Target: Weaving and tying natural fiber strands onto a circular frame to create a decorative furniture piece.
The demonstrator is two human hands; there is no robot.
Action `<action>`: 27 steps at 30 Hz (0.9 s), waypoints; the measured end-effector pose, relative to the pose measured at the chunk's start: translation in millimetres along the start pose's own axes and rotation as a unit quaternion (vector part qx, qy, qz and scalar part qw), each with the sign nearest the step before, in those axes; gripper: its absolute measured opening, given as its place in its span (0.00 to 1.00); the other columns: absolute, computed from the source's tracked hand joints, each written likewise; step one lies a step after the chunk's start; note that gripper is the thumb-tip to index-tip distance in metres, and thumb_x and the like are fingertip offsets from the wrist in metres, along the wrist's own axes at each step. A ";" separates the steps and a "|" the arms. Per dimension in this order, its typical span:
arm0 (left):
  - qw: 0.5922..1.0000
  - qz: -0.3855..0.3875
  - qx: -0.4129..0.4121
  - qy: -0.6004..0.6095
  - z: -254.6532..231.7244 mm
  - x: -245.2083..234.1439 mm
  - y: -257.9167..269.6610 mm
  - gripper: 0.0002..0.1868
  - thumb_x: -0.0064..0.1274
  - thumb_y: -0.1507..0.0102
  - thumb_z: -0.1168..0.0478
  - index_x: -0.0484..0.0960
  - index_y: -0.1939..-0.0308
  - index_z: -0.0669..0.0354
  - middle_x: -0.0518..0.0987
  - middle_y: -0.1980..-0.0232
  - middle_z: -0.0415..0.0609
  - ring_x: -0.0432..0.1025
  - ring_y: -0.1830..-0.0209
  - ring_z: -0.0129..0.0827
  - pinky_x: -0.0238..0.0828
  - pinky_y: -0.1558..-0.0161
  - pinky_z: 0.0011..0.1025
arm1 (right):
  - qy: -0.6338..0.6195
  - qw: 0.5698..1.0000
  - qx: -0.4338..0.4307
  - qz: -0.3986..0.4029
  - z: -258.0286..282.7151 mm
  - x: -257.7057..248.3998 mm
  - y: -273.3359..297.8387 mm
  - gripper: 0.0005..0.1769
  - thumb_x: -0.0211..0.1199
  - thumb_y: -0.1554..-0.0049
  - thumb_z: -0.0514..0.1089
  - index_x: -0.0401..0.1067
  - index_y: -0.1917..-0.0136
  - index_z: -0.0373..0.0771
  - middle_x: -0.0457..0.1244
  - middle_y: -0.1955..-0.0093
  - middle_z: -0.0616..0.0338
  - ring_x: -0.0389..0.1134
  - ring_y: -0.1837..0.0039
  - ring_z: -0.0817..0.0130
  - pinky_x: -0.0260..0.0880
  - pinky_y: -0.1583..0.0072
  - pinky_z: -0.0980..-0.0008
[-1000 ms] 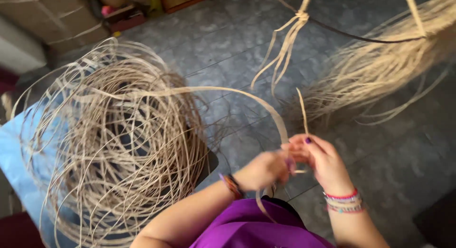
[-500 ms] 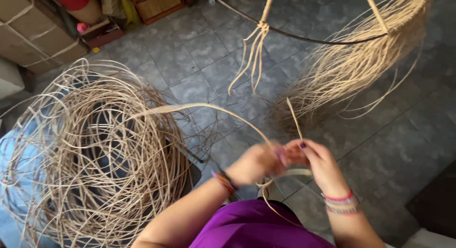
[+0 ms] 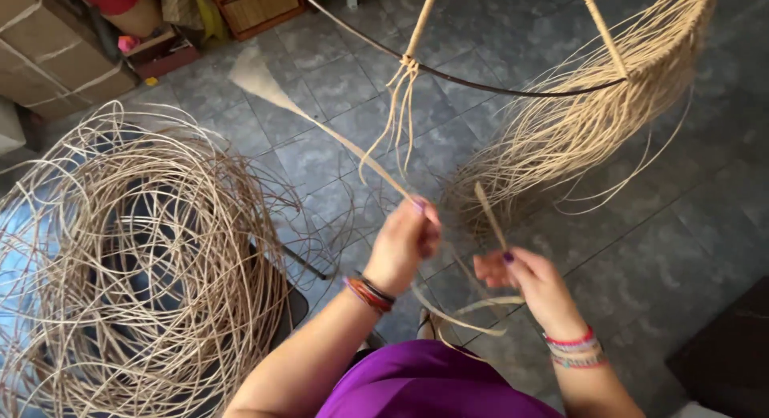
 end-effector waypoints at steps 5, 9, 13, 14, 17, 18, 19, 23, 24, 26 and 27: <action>0.965 0.162 -0.050 -0.201 105.2 54.6 30.3 0.15 0.40 0.26 0.58 0.80 0.63 0.56 0.80 0.73 0.48 0.76 0.78 0.32 0.72 0.78 0.26 | -0.120 0.993 -0.008 -0.012 29.0 14.4 -37.6 0.20 0.51 0.33 0.46 0.74 0.40 0.28 0.72 0.52 0.39 0.76 0.55 0.57 0.79 0.55 0.62; 0.897 0.238 -0.114 -0.354 120.7 71.0 47.3 0.14 0.45 0.28 0.54 0.77 0.67 0.51 0.78 0.80 0.42 0.76 0.77 0.34 0.74 0.70 0.33 | -0.117 0.991 -0.053 0.034 31.7 20.1 -46.4 0.18 0.47 0.31 0.42 0.74 0.43 0.27 0.50 0.72 0.63 0.45 0.73 0.84 0.46 0.71 0.87; 0.943 0.135 0.018 -0.302 18.0 71.5 17.2 0.20 0.57 0.35 0.56 0.77 0.42 0.60 0.79 0.51 0.67 0.75 0.55 0.59 0.72 0.58 0.55 | 0.120 0.985 -0.123 -0.026 5.1 -11.3 -32.9 0.15 0.54 0.34 0.42 0.81 0.54 0.40 0.55 0.78 0.66 0.55 0.74 0.79 0.57 0.70 0.82; 0.972 0.102 0.050 -0.205 -13.0 68.1 12.6 0.24 0.49 0.32 0.49 0.74 0.38 0.61 0.79 0.45 0.62 0.73 0.54 0.46 0.71 0.55 0.43 | 0.188 0.974 -0.119 -0.034 -6.3 -16.9 -28.7 0.13 0.56 0.36 0.45 0.81 0.54 0.45 0.63 0.74 0.62 0.65 0.68 0.72 0.66 0.63 0.74; 0.993 0.008 0.099 -0.069 -38.1 36.5 -7.4 0.21 0.40 0.27 0.47 0.75 0.44 0.62 0.82 0.51 0.55 0.76 0.56 0.32 0.73 0.54 0.26 | 0.244 0.964 -0.102 -0.026 -24.0 -22.9 -13.9 0.12 0.58 0.37 0.47 0.81 0.57 0.46 0.70 0.72 0.57 0.70 0.66 0.66 0.73 0.58 0.66; 0.992 -0.043 0.117 -0.031 -38.4 19.0 -16.8 0.18 0.38 0.24 0.52 0.79 0.55 0.61 0.86 0.62 0.55 0.82 0.59 0.31 0.74 0.56 0.21 | 0.232 0.968 -0.092 -0.017 -26.6 -23.9 -10.9 0.14 0.58 0.37 0.47 0.80 0.59 0.43 0.68 0.74 0.56 0.66 0.69 0.68 0.72 0.60 0.64; 0.992 -0.044 0.118 -0.031 -43.4 24.9 -12.6 0.18 0.38 0.24 0.52 0.79 0.55 0.61 0.86 0.62 0.55 0.82 0.59 0.31 0.74 0.56 0.21 | 0.233 0.968 -0.093 -0.015 -18.8 -24.0 -7.4 0.14 0.58 0.37 0.47 0.80 0.59 0.43 0.68 0.74 0.56 0.66 0.69 0.68 0.72 0.60 0.64; 0.989 -0.073 0.094 -0.086 -45.4 42.5 6.3 0.18 0.45 0.29 0.50 0.83 0.51 0.57 0.87 0.53 0.52 0.80 0.52 0.29 0.69 0.52 0.24 | 0.112 0.986 -0.092 0.077 2.7 -2.5 1.1 0.19 0.50 0.34 0.47 0.78 0.50 0.35 0.69 0.67 0.61 0.64 0.70 0.73 0.66 0.63 0.74; 0.989 -0.042 0.089 -0.112 -42.2 53.4 11.6 0.21 0.45 0.30 0.48 0.84 0.44 0.57 0.86 0.47 0.48 0.78 0.47 0.26 0.68 0.48 0.26 | 0.060 0.991 -0.083 0.087 5.4 2.1 1.4 0.20 0.50 0.34 0.47 0.77 0.47 0.30 0.73 0.64 0.55 0.69 0.69 0.70 0.71 0.62 0.73; 0.993 -0.001 0.066 -0.094 -29.3 68.5 20.9 0.21 0.45 0.29 0.49 0.82 0.42 0.59 0.85 0.46 0.51 0.76 0.48 0.26 0.69 0.47 0.26 | 0.056 0.991 -0.077 0.096 14.2 10.6 3.8 0.19 0.48 0.34 0.44 0.77 0.47 0.30 0.73 0.64 0.54 0.69 0.68 0.70 0.73 0.62 0.73; 0.995 0.043 0.049 -0.076 -22.9 80.5 24.2 0.22 0.44 0.28 0.51 0.81 0.39 0.61 0.84 0.44 0.55 0.74 0.49 0.25 0.70 0.45 0.26 | 0.054 0.990 -0.077 0.105 20.3 16.0 3.3 0.19 0.46 0.33 0.41 0.77 0.46 0.29 0.73 0.64 0.53 0.69 0.67 0.70 0.74 0.61 0.72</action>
Point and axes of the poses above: each hand's wrist, its own y-axis away from the middle knuckle, its own x-axis out of the palm, z = x × y, the point moved 10 cm from there along -y, towards the middle knuckle
